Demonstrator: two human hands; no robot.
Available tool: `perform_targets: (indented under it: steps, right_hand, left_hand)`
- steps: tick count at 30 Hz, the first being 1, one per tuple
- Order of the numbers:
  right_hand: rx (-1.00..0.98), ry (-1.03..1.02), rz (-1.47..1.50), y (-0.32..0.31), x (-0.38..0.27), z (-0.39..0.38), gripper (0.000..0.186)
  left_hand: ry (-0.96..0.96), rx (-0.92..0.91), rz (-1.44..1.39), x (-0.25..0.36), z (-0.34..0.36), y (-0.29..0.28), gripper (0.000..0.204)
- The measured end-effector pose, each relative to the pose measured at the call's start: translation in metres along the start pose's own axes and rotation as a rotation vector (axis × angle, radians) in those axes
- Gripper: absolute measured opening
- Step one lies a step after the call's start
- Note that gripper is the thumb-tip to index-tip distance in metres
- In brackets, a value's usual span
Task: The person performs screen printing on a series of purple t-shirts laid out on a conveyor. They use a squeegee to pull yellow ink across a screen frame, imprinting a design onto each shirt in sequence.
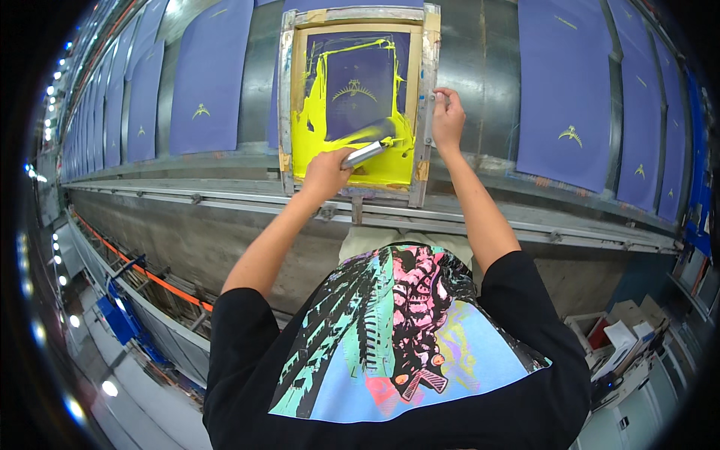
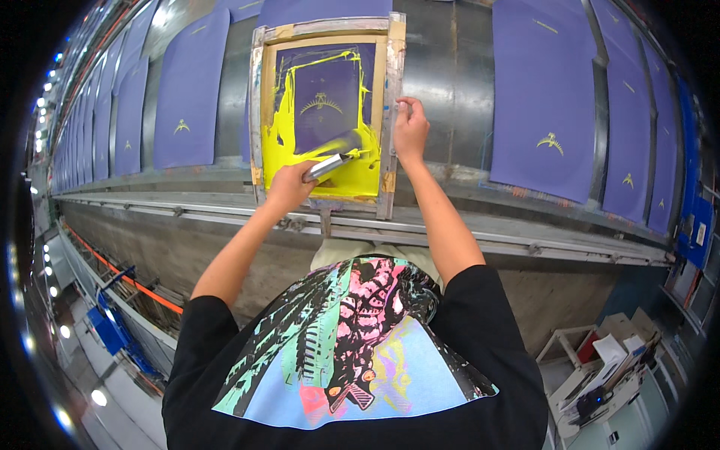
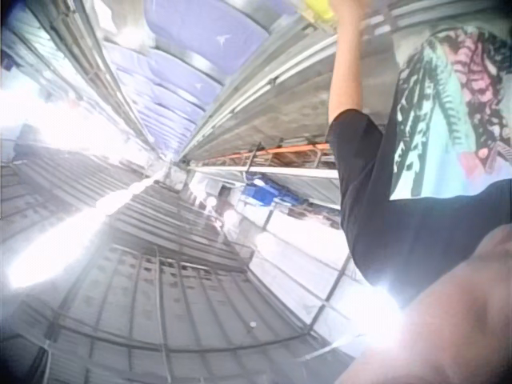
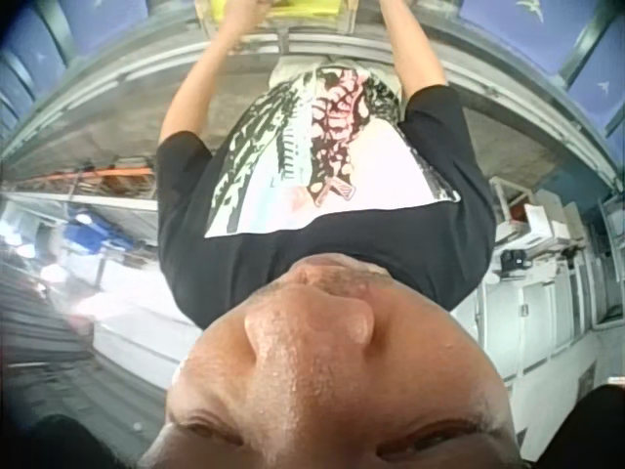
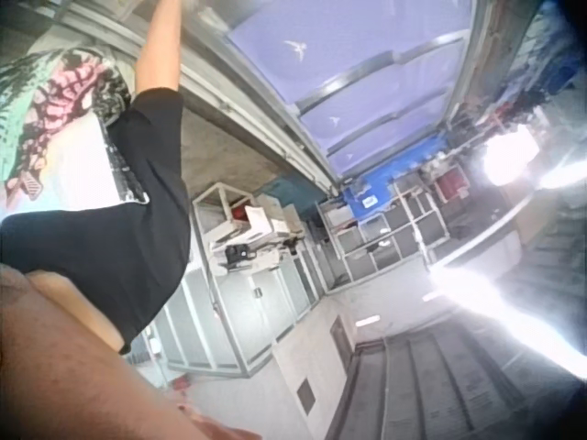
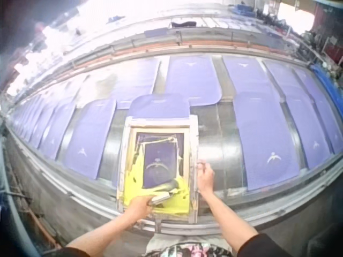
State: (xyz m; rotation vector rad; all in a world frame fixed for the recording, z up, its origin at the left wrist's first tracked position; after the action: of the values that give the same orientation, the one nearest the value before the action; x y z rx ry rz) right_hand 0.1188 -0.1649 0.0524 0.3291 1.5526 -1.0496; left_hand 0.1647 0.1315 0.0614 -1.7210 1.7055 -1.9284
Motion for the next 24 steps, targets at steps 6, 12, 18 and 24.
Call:
perform_targets:
  steps: [6,12,18,24]
  right_hand:
    - [-0.003,0.005,-0.092,0.062,0.013,-0.001,0.017]
    - [-0.029,0.154,-0.135,0.076,0.048,-0.089,0.017]
    - [-0.067,0.137,-0.152,0.089,0.039,-0.108,0.017]
    - [-0.060,0.148,-0.149,0.087,0.051,-0.115,0.018]
  left_hand:
    - [0.062,-0.593,0.130,-0.078,0.070,0.023,0.039]
    - [-0.146,-1.089,-0.240,-0.141,0.037,0.052,0.040]
    - [0.050,-0.274,0.171,-0.124,0.122,-0.075,0.047]
    - [0.180,0.220,0.318,-0.107,0.049,-0.032,0.041]
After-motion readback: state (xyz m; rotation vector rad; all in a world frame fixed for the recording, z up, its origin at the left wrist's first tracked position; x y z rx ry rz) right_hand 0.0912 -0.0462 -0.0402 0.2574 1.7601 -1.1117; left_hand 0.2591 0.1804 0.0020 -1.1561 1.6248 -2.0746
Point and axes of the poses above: each hand's wrist, its own z-axis towards the middle knuckle, its own y-axis out of the palm, x = y × z, the point moved 9 cm from there along z, towards the middle knuckle, and after that the axes turned 3 degrees about -z, right-handed, at the moved point
